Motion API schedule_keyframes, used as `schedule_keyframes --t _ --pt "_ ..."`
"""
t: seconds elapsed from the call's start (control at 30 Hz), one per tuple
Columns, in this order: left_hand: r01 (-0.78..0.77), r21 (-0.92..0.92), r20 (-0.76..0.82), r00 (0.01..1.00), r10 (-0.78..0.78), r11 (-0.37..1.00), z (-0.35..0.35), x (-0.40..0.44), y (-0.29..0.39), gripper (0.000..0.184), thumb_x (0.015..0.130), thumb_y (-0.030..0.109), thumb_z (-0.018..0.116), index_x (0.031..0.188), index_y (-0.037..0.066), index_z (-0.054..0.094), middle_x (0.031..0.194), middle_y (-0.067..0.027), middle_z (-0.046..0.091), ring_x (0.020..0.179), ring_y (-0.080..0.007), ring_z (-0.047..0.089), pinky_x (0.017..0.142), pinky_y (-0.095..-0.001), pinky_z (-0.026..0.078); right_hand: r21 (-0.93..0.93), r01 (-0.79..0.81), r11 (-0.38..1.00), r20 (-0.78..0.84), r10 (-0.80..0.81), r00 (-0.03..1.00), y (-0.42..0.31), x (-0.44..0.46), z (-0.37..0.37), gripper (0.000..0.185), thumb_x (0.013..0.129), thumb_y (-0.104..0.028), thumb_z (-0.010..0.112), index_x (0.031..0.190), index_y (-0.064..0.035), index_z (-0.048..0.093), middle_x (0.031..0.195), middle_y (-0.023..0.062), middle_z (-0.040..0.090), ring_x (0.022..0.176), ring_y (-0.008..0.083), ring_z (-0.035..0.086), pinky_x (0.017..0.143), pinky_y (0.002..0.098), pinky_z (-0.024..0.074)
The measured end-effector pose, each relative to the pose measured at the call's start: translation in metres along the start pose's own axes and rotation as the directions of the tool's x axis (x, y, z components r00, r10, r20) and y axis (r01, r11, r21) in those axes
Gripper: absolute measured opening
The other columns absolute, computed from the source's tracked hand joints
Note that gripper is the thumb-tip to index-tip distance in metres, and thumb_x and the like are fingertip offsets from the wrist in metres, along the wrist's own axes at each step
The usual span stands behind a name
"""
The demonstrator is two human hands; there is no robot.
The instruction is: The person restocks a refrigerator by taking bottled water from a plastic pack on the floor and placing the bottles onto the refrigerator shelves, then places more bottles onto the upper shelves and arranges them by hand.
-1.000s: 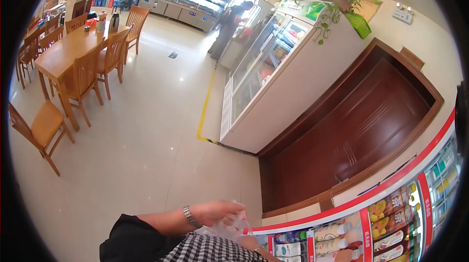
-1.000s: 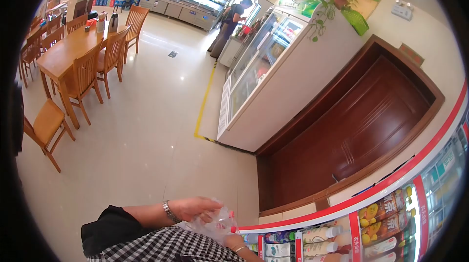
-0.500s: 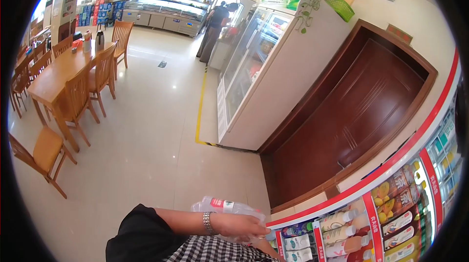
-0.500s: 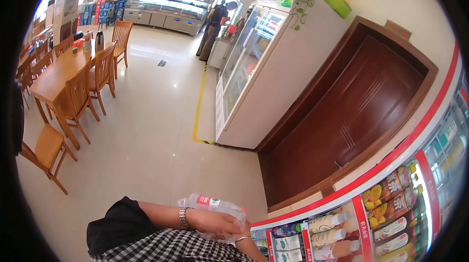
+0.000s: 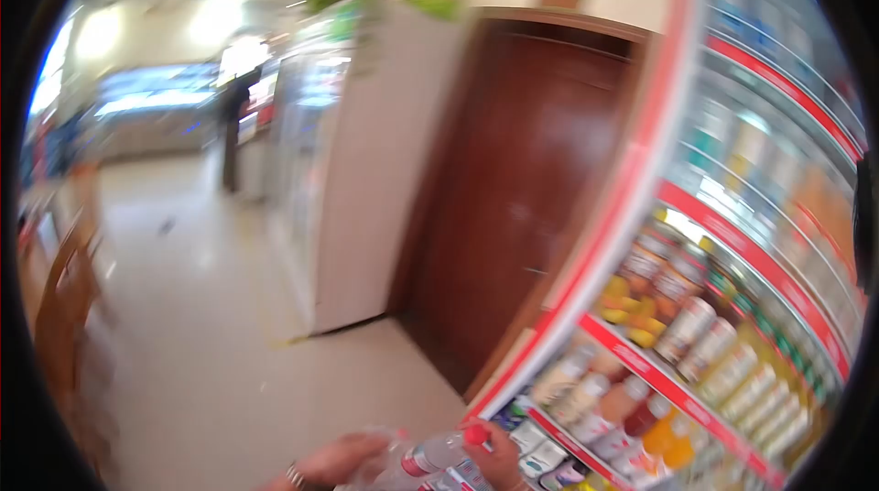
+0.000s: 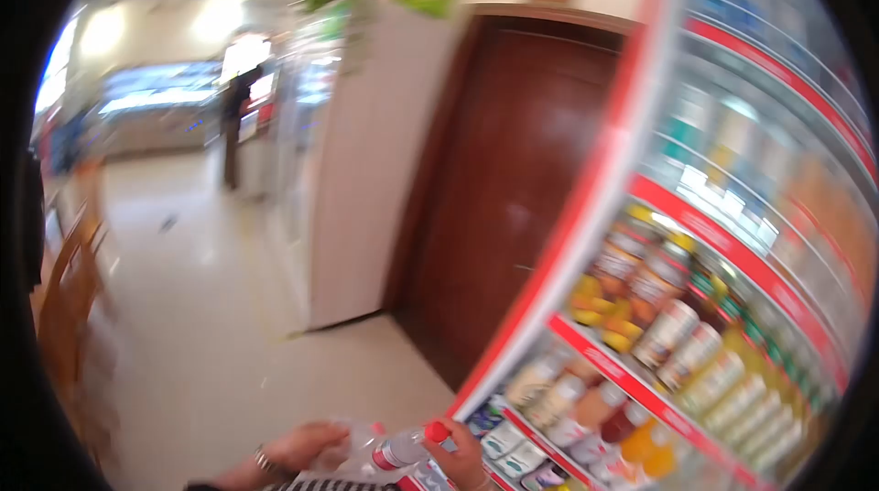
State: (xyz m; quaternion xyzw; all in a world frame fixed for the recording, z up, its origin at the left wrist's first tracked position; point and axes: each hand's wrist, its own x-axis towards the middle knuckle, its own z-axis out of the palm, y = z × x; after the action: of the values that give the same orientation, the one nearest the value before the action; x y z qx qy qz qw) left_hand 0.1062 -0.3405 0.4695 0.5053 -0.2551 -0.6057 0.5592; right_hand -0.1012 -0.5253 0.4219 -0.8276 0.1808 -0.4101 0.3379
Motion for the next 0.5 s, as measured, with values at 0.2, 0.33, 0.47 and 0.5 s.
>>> schedule_keyframes --t 0.2,0.33,0.47,0.5 --pt "0.1 -0.052 -0.089 0.991 -0.104 0.994 0.018 0.033 0.007 0.031 0.096 0.038 0.052 0.074 0.017 0.051 0.058 0.0066 0.044 0.049 -0.007 0.042 0.044 -0.0187 0.035 0.797 0.432 0.422 -0.556 0.232 0.798 -0.098 0.026 -0.166 0.051 0.092 -0.042 0.051 0.131 -0.0092 0.048 0.104 0.0109 0.063 0.088 0.0242 0.063 0.075 0.0361 0.0525" --pt "0.132 -0.047 -0.204 0.969 -0.139 0.99 0.024 0.045 0.011 0.036 0.096 0.041 0.051 0.068 0.019 0.045 0.053 0.0074 0.037 0.044 -0.0074 0.037 0.039 -0.0195 0.03 0.78 0.495 0.384 -0.624 0.406 0.668 -0.109 -0.036 -0.168 0.063 0.089 -0.059 0.046 0.13 -0.0109 0.048 0.101 0.013 0.064 0.08 0.029 0.063 0.071 0.0439 0.0522" --pt "0.208 -0.117 0.11 0.975 -0.195 0.971 0.004 0.084 0.002 0.042 0.097 0.044 0.047 0.062 0.021 0.039 0.05 0.0079 0.032 0.04 -0.0074 0.029 0.036 -0.0214 0.022 0.855 0.449 0.257 -0.516 0.488 0.704 -0.118 -0.057 -0.208 0.059 0.087 -0.061 0.051 0.118 -0.0102 0.053 0.095 0.0126 0.064 0.081 0.0302 0.062 0.075 0.043 0.0522" --pt "0.213 -0.122 0.137 0.971 -0.196 0.969 0.003 0.089 0.004 0.043 0.097 0.044 0.046 0.062 0.022 0.038 0.05 0.0079 0.031 0.039 -0.0075 0.027 0.035 -0.0218 0.021 0.841 0.507 0.187 -0.528 0.487 0.696 -0.127 -0.055 -0.217 0.059 0.088 -0.059 0.052 0.12 -0.0092 0.053 0.098 0.0128 0.063 0.085 0.0292 0.062 0.078 0.0426 0.052"
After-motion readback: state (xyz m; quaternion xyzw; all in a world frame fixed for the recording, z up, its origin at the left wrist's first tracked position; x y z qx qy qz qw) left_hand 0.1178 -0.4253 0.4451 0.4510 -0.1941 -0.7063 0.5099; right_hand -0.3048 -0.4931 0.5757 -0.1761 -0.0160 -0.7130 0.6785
